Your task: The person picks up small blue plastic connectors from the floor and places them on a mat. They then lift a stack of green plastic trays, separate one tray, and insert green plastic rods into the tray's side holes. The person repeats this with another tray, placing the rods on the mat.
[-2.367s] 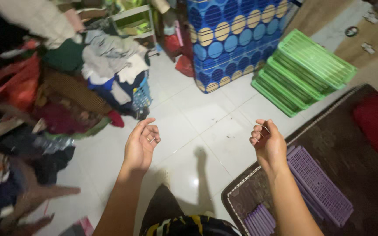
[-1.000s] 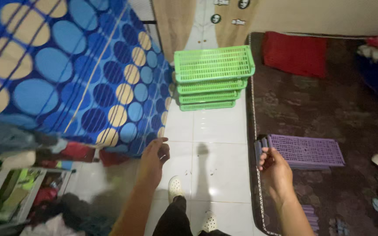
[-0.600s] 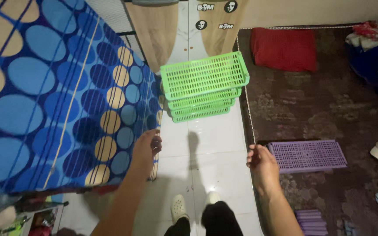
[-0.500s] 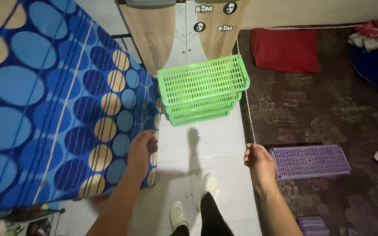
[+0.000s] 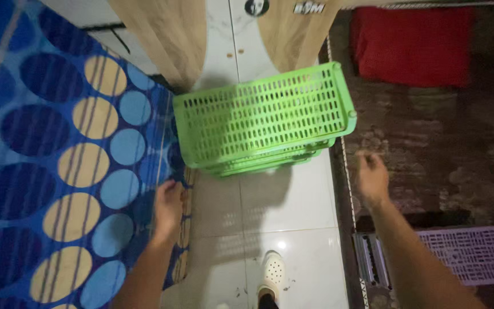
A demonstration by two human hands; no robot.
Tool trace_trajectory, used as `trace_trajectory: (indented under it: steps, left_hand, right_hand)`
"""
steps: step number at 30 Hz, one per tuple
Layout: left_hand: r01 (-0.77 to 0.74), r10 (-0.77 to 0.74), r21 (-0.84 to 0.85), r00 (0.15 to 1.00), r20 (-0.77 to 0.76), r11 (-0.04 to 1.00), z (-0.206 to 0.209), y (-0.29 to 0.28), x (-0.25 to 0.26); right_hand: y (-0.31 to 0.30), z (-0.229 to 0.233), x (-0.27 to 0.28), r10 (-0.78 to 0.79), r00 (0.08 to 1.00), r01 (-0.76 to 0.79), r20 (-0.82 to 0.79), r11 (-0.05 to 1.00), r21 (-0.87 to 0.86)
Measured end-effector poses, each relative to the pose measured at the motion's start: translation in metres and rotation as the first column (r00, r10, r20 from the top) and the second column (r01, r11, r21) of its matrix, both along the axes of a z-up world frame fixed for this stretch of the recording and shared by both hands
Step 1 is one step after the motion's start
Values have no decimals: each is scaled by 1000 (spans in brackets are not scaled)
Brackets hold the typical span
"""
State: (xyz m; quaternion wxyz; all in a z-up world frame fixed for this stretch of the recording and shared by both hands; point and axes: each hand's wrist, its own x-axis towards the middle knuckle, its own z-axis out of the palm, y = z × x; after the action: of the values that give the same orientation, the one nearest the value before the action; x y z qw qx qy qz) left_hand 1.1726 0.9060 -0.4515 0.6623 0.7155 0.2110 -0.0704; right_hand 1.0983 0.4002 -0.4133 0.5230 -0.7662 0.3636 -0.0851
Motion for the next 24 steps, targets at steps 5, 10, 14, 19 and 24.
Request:
trace_trajectory:
  steps: [5,10,14,19,24]
  left_hand:
    - [-60,58,-27,996,-68,998,-19,-15,41]
    - [-57,38,-71,970,-240,996,-12,-39,76]
    - [-29,24,-21,976,-218,999,-20,-41,89]
    - [-13,-8,-92,975,-222,996,-48,-31,98]
    - [20,-23,-23,991,-131,1000,-75,-24,105]
  right_hand:
    - [-28,-10,63,34,992,-34,-122,999,6]
    - [-41,-32,104,62,998,-62,-3,998,8]
    - [-52,-57,122,69,996,-70,-53,998,-10]
    - [-75,-74,123,149,984,-151,-96,989,-7]
    - [-77,-71,127,197,978,-205,64,961,183]
